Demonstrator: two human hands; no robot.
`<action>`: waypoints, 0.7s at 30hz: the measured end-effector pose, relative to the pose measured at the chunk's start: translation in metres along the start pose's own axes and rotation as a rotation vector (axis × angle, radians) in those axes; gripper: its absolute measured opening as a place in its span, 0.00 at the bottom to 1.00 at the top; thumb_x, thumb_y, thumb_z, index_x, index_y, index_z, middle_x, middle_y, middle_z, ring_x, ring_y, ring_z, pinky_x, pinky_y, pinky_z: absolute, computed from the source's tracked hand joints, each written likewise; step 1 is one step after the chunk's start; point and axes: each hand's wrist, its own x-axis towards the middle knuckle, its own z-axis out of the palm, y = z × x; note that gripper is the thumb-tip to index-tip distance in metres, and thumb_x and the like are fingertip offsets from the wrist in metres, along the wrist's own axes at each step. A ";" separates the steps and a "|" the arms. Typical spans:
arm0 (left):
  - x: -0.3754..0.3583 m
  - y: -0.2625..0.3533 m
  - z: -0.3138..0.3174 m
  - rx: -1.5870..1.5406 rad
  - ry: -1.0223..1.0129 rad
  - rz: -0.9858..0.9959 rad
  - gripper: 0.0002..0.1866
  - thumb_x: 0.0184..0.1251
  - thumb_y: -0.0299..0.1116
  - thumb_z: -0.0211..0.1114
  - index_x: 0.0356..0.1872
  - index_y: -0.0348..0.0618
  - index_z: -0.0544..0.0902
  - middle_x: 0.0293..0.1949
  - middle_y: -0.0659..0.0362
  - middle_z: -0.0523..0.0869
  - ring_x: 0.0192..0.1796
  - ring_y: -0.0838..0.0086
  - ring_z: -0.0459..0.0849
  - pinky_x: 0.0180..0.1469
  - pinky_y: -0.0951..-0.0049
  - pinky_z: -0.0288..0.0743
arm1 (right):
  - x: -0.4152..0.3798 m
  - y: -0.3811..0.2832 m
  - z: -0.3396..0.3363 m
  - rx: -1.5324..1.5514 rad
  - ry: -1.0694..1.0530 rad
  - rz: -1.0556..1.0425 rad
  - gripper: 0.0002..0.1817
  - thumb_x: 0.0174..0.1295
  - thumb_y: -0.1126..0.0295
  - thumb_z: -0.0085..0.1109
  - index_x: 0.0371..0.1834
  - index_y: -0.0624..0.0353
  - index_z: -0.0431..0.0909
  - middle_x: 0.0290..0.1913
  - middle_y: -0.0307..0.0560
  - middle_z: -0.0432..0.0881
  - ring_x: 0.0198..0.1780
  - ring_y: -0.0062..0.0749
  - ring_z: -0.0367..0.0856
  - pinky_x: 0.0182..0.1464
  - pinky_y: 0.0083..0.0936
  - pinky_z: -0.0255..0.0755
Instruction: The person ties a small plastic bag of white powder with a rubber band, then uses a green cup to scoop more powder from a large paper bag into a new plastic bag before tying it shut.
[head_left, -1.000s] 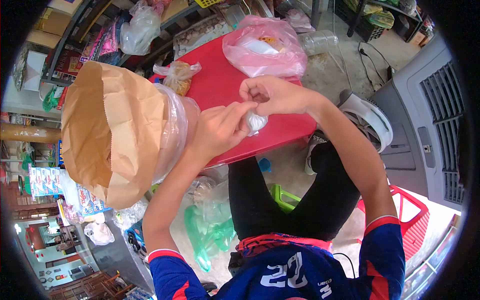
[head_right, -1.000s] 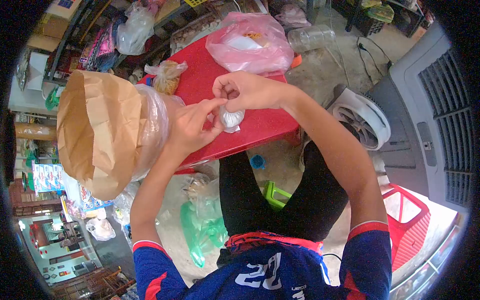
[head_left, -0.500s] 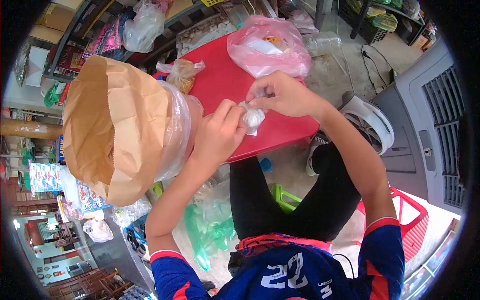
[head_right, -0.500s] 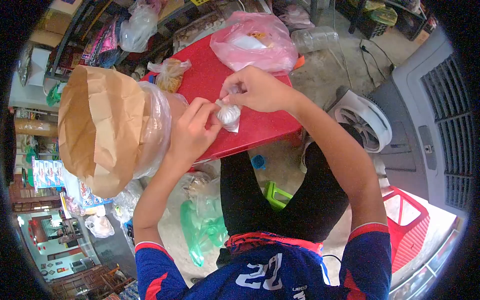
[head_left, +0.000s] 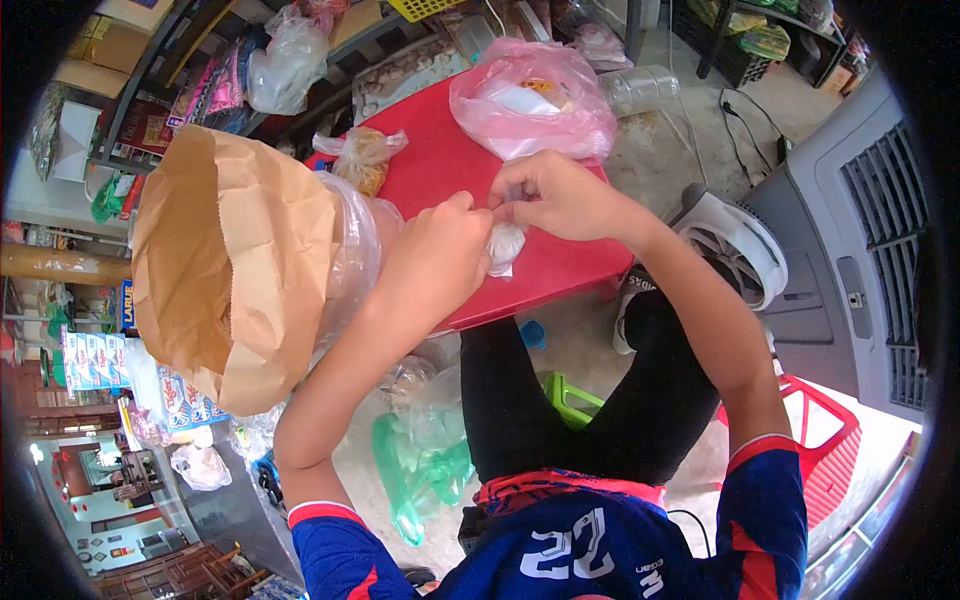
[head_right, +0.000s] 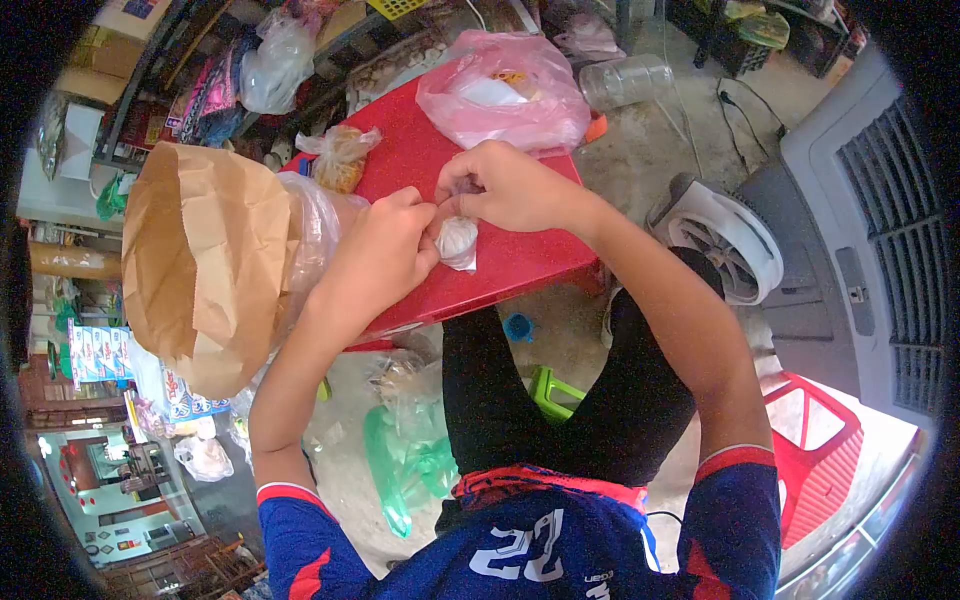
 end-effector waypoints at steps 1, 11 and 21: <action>0.001 -0.001 0.000 0.014 -0.018 0.006 0.04 0.57 0.21 0.67 0.33 0.34 0.85 0.35 0.44 0.84 0.40 0.45 0.86 0.43 0.49 0.81 | 0.000 -0.002 0.000 -0.009 0.004 -0.007 0.08 0.61 0.74 0.68 0.41 0.66 0.87 0.35 0.51 0.89 0.37 0.31 0.85 0.43 0.32 0.77; 0.011 -0.007 -0.015 -0.240 -0.184 0.148 0.03 0.58 0.22 0.64 0.28 0.33 0.82 0.35 0.50 0.83 0.34 0.57 0.84 0.38 0.61 0.78 | -0.004 -0.007 -0.005 -0.018 0.008 -0.044 0.07 0.61 0.75 0.69 0.40 0.67 0.87 0.36 0.55 0.89 0.39 0.35 0.87 0.46 0.34 0.78; -0.013 -0.014 0.054 -1.588 0.428 -0.254 0.20 0.74 0.46 0.53 0.25 0.43 0.73 0.42 0.58 0.78 0.25 0.81 0.63 0.29 0.78 0.54 | 0.000 0.000 0.009 0.181 0.175 -0.069 0.07 0.61 0.74 0.70 0.40 0.66 0.88 0.36 0.51 0.90 0.39 0.32 0.87 0.45 0.30 0.79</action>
